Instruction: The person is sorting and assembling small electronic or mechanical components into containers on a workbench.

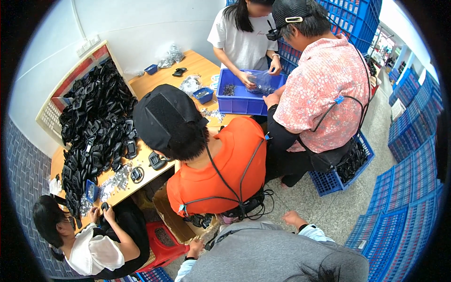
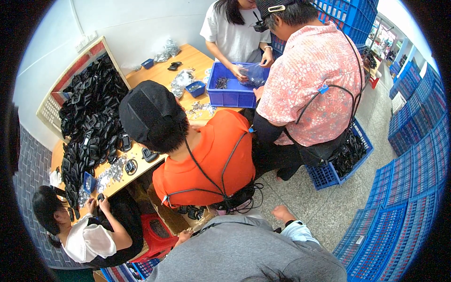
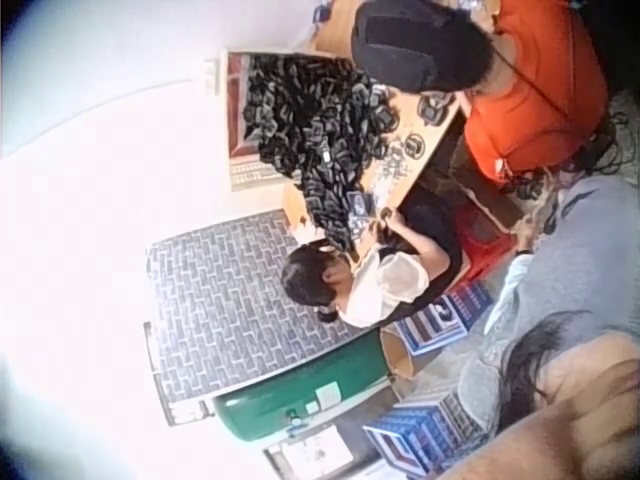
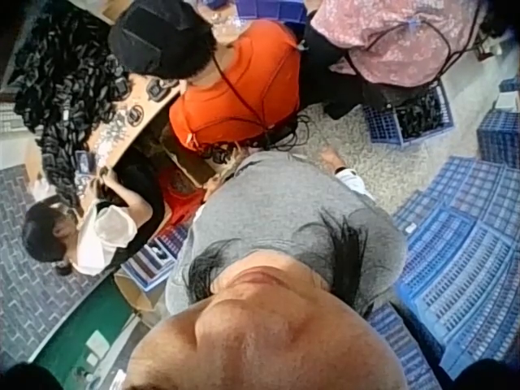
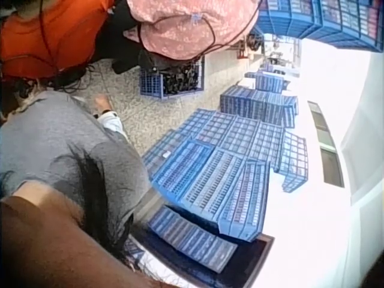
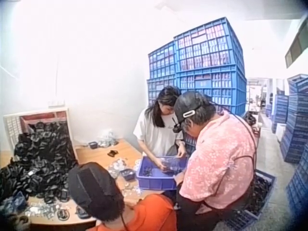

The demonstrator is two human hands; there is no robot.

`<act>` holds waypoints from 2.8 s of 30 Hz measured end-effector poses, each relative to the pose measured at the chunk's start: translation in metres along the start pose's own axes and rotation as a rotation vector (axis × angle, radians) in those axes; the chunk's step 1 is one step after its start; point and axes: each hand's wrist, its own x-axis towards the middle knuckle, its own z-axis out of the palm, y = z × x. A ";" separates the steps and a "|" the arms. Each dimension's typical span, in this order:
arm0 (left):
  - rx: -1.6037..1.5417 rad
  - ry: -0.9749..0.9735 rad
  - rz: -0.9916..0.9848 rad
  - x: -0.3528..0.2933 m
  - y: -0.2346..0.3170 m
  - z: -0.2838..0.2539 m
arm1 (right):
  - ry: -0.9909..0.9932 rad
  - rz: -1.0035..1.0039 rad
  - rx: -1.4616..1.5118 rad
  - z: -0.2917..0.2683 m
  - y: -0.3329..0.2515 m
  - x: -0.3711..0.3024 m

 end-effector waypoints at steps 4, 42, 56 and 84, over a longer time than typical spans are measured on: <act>-0.001 0.015 0.014 0.001 -0.001 0.001 | -0.011 0.004 -0.039 0.003 0.011 0.013; 0.058 -0.010 -0.006 0.003 0.000 -0.006 | -0.015 -0.041 -0.016 0.012 0.022 0.040; 0.016 -0.013 -0.022 0.010 -0.011 -0.002 | -0.026 0.043 -0.059 0.009 0.009 0.023; -0.002 -0.025 -0.004 0.008 -0.016 -0.004 | 0.010 -0.010 -0.095 0.010 0.000 -0.004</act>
